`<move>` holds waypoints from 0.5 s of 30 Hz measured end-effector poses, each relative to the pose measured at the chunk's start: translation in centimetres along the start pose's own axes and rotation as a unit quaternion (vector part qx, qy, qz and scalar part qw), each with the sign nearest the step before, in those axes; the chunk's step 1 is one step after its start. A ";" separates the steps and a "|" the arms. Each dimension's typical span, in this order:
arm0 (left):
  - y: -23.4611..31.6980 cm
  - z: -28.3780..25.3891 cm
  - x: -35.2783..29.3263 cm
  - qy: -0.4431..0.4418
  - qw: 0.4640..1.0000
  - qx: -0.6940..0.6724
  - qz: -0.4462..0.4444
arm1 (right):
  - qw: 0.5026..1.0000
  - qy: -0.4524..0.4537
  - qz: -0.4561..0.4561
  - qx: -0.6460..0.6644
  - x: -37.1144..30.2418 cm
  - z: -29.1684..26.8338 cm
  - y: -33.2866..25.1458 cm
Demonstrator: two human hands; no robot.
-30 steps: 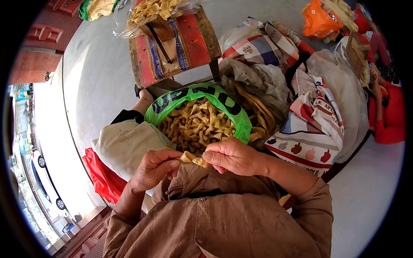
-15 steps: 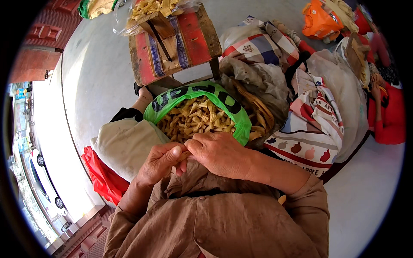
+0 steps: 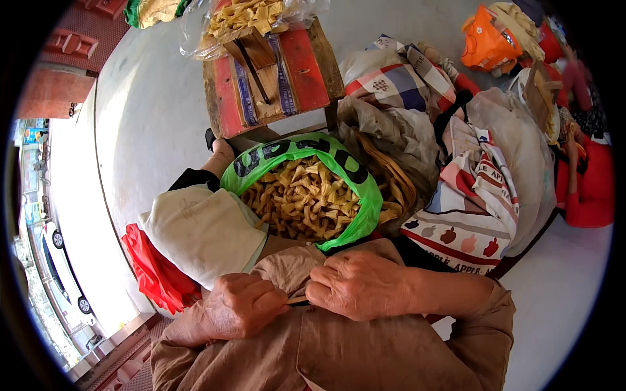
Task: The person sits on the floor and sorts through a large green bag of dried food strips, picking up individual pieces by hand, inspecting them, and placing them into a clear plastic bag on a wooden box. The person handles the food items one by one, occasionally separating pieces before packaging them.
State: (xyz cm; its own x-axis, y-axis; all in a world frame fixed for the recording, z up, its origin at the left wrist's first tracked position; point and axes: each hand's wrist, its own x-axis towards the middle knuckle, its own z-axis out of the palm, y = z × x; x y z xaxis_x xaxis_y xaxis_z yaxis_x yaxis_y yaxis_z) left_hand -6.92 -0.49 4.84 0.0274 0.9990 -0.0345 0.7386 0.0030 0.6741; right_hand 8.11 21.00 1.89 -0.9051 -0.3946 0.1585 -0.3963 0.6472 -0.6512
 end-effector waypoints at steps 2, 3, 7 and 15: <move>0.7 -0.4 -0.5 0.006 1.000 0.003 0.020 | 0.999 0.022 -0.024 -0.008 -0.6 -0.2 -0.5; 0.7 -0.2 -0.7 0.009 1.000 -0.013 0.020 | 0.999 0.028 -0.022 0.000 -1.0 0.2 -0.6; -0.2 0.7 -0.9 0.024 0.999 -0.046 0.013 | 0.998 0.047 -0.008 0.043 -1.5 1.2 -0.3; -6.1 0.1 4.5 0.142 0.983 0.061 -0.103 | 0.987 0.117 0.112 0.007 2.6 -0.1 6.8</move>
State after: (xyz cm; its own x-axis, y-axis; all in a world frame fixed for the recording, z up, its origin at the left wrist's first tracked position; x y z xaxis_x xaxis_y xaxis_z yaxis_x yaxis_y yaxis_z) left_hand -11.20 3.97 0.47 -0.3067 0.9500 0.0581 0.7851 0.2180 0.5797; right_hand 3.01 24.42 -2.05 -0.9813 -0.0800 0.1750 -0.1812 0.6912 -0.6996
